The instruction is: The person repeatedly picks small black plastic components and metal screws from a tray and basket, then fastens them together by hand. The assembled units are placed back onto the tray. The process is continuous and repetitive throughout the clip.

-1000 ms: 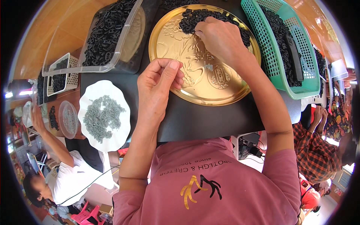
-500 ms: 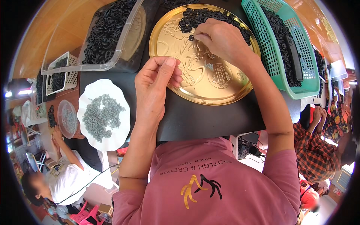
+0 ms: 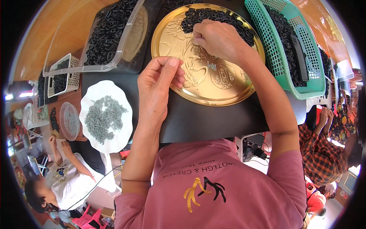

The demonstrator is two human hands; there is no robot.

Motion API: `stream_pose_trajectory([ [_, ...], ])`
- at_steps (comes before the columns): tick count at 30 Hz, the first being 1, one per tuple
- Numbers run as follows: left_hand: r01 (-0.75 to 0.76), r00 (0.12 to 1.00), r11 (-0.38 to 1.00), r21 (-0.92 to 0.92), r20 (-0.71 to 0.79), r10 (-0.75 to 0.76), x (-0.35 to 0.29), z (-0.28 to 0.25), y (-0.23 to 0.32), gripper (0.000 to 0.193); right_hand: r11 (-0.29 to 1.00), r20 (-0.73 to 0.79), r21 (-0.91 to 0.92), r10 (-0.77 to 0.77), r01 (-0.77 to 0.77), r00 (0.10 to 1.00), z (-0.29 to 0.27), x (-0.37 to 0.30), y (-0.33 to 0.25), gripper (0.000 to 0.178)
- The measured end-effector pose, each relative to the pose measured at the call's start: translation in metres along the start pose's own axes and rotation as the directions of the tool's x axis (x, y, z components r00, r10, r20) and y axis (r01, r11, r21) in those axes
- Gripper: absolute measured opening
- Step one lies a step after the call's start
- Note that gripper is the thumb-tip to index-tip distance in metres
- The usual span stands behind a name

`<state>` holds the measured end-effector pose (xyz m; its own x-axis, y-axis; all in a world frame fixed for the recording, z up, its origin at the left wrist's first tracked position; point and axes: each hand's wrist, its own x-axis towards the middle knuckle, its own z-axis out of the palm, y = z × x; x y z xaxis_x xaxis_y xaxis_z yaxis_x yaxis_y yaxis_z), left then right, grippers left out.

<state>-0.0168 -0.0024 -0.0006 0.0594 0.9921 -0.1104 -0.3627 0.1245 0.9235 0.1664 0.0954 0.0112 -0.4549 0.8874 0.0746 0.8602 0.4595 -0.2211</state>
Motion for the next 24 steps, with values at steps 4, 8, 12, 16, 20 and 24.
stream_pose_trajectory([
  [4,-0.005,1.000,1.000,0.004,-0.001,0.005,0.000,0.000,-0.001,0.021,0.997,-0.019,0.028,-0.072,0.073,0.997,0.001,0.001,0.001,0.015],
  [8,-0.003,1.000,1.000,0.004,-0.003,0.003,0.001,-0.001,-0.001,0.021,0.995,-0.036,0.044,-0.088,0.090,0.995,0.008,-0.003,0.005,0.013],
  [12,-0.002,1.000,1.000,0.001,-0.004,0.002,0.001,-0.001,-0.001,0.022,0.995,-0.026,-0.042,-0.087,0.086,0.996,0.004,-0.014,-0.005,0.012],
  [16,-0.011,1.000,0.999,0.040,0.014,0.011,0.000,0.002,-0.001,0.020,0.961,-0.126,0.270,-0.017,0.050,0.992,0.009,-0.022,-0.001,0.014],
  [20,-0.069,0.997,0.990,0.123,0.028,0.066,-0.002,0.008,-0.003,0.017,0.552,0.086,0.820,0.140,-0.150,0.986,-0.008,-0.034,-0.012,0.020],
  [24,-0.096,0.995,0.979,0.177,0.033,0.092,-0.005,0.017,-0.001,0.018,0.279,0.142,0.942,0.168,-0.186,0.975,-0.010,-0.048,-0.025,0.020],
])
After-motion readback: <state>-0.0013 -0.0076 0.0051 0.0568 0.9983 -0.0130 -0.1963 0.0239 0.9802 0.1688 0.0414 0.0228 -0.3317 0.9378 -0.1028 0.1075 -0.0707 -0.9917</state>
